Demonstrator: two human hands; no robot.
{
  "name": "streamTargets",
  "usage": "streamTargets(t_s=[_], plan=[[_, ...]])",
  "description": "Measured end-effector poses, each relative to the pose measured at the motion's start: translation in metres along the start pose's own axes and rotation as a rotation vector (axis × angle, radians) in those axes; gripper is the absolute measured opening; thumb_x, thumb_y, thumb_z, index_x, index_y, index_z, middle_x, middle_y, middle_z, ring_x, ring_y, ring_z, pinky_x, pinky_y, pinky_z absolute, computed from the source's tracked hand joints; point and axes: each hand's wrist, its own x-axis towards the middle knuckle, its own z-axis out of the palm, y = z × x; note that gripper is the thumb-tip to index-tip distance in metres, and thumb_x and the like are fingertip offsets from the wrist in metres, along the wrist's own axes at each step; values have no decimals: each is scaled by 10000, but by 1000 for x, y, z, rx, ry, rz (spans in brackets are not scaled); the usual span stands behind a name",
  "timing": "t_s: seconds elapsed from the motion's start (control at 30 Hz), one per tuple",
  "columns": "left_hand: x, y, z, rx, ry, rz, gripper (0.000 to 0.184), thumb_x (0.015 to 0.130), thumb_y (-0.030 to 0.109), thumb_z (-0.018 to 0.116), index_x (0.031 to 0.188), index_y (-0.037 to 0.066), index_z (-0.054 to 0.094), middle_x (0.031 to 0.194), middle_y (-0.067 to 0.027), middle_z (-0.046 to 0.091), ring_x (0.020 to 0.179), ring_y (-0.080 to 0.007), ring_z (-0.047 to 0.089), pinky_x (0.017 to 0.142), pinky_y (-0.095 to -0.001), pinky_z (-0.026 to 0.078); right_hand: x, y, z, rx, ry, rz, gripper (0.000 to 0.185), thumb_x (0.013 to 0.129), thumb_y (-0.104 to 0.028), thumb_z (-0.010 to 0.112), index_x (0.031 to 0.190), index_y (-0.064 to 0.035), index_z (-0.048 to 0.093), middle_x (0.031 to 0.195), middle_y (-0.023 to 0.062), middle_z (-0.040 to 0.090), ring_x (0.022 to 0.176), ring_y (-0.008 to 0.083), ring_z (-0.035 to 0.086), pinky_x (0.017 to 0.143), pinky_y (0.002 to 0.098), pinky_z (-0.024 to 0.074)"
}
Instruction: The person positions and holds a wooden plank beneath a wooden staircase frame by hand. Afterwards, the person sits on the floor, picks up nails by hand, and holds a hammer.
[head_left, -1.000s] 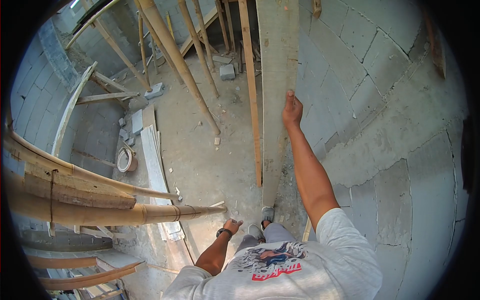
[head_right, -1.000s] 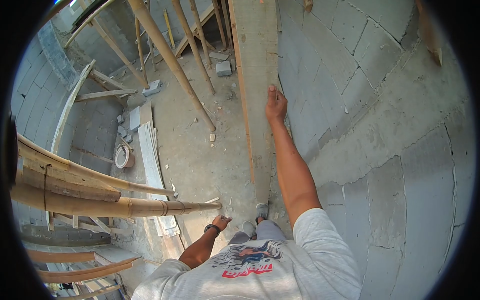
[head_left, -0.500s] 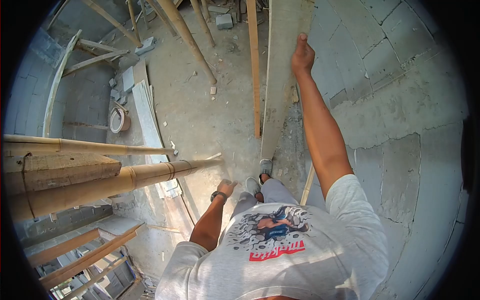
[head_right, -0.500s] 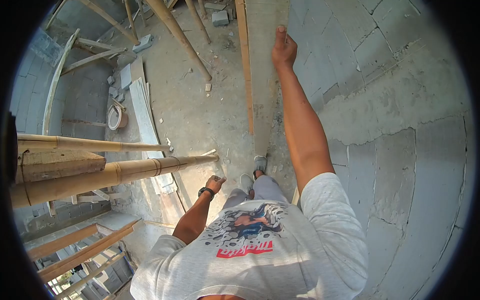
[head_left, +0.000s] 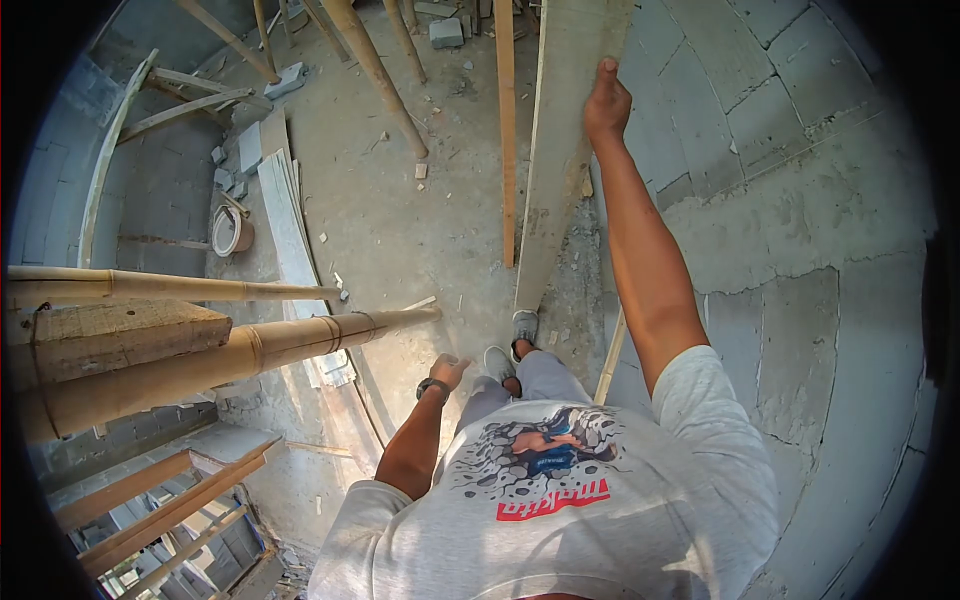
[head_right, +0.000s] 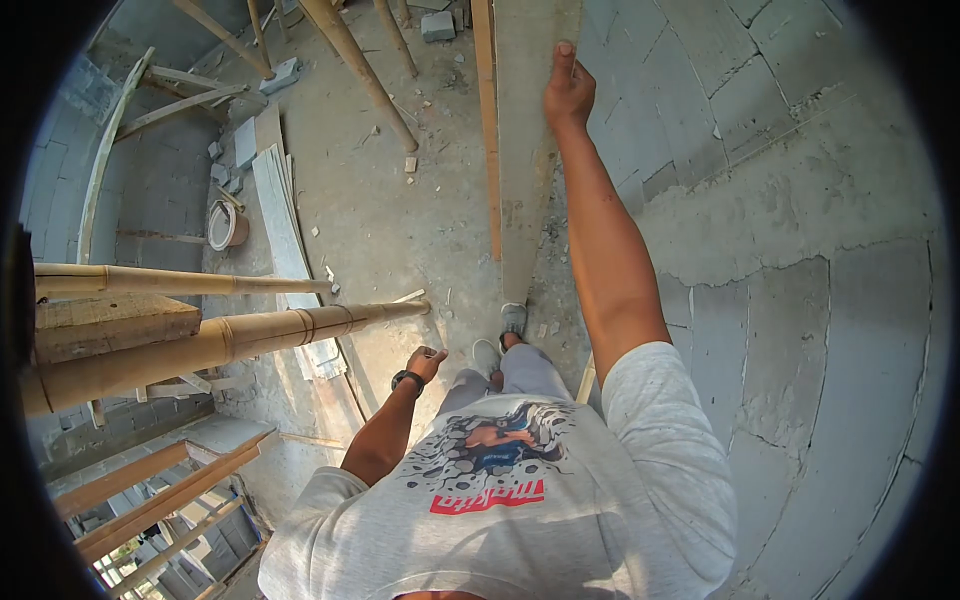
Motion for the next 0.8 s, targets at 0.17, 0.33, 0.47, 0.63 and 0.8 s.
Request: streamTargets(t_s=[0.17,0.33,0.47,0.63,0.8], plan=[[6,17,-5,44,-56,-9,650,823,560,708,1121,-14,650,1150,-228,675,1106,-346,635,945,-400,485,3,4,-1,8,-58,34,768,965,-708,407,861,29,598,800,58,566,814,152,489,781,303,408],[16,24,-3,-25,-50,-23,639,820,543,723,1130,-10,645,1146,-226,676,1095,-345,640,940,-406,488,-2,-2,3,94,-8,-39,714,968,-703,401,739,-30,467,670,-15,391,694,126,375,648,307,348],[24,31,3,-41,-7,2,585,805,531,746,1028,-4,668,1053,-218,700,1013,-331,666,882,-412,508,0,-1,5,144,-1,-64,682,986,-675,406,736,-41,451,700,-34,387,711,112,364,653,286,335],[34,32,8,-48,-84,-27,629,801,540,735,1147,22,649,1192,-229,666,1138,-357,632,968,-420,492,-1,1,7,187,7,-33,645,1000,-642,421,728,-57,426,721,-43,367,725,101,344,660,267,314],[34,28,14,-67,-96,-15,676,803,568,724,1161,0,654,1185,-229,673,1144,-351,635,984,-415,488,1,4,7,214,5,-38,620,1007,-620,434,734,-63,412,732,-44,356,732,105,338,665,268,311]])
